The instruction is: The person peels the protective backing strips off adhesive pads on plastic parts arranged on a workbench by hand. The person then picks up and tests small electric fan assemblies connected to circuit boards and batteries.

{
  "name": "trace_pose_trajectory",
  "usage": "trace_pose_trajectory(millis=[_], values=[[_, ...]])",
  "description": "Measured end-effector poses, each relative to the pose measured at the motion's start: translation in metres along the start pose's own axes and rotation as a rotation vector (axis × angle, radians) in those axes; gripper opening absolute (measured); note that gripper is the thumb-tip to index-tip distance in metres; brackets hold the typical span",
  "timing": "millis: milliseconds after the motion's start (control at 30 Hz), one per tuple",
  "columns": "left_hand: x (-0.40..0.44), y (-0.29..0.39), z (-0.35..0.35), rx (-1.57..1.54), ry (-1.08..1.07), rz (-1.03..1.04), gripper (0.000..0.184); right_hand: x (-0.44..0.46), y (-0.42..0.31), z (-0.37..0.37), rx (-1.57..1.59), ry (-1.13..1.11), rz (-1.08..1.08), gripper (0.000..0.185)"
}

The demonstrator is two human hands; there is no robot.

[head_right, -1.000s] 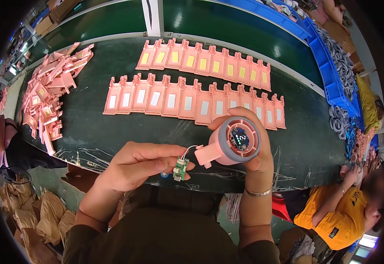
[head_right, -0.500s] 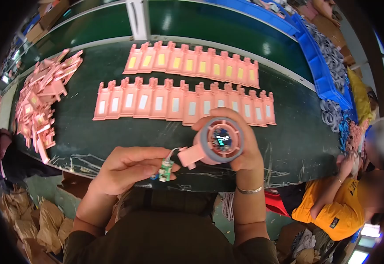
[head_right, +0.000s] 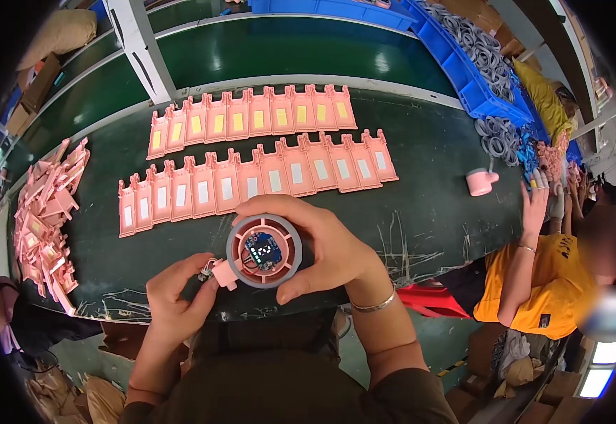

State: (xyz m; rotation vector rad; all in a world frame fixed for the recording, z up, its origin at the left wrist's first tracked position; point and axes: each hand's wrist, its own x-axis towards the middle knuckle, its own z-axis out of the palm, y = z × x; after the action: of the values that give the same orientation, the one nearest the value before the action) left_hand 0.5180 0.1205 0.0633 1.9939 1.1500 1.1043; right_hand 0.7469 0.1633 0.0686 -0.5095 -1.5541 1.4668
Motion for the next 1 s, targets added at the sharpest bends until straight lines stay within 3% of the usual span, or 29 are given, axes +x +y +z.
trace_pose_trajectory(millis=[267,467,567,633,667,767,833,867,1000], values=[[0.004,0.002,0.0,0.102,-0.003,0.103,0.028,-0.004,-0.009,-0.001,-0.015,-0.035,0.054,0.085],[0.003,0.003,0.0,0.08,-0.016,0.058,0.027,-0.004,-0.006,0.0,-0.056,-0.009,0.0,0.093],[0.001,0.003,0.0,0.051,0.002,0.021,0.027,-0.005,0.002,0.003,0.053,0.083,0.025,0.096],[0.003,-0.001,0.0,-0.075,-0.042,-0.059,0.027,-0.001,-0.001,0.009,0.124,0.198,0.16,0.094],[0.004,-0.002,0.0,-0.212,-0.064,-0.164,0.027,-0.002,0.007,0.013,0.086,0.223,0.157,0.084],[0.015,-0.003,-0.007,-0.589,-0.165,-0.455,0.029,-0.004,0.015,0.021,0.537,0.349,0.578,0.073],[0.029,-0.005,-0.017,-0.728,-0.264,-0.533,0.028,-0.006,0.02,0.023,0.804,0.443,0.717,0.077],[0.037,-0.007,-0.019,-0.745,-0.287,-0.553,0.028,-0.006,0.022,0.025,0.941,0.453,0.728,0.077],[0.06,-0.01,-0.023,-0.763,-0.334,-0.56,0.027,-0.008,0.019,0.029,1.015,0.496,0.75,0.077]])
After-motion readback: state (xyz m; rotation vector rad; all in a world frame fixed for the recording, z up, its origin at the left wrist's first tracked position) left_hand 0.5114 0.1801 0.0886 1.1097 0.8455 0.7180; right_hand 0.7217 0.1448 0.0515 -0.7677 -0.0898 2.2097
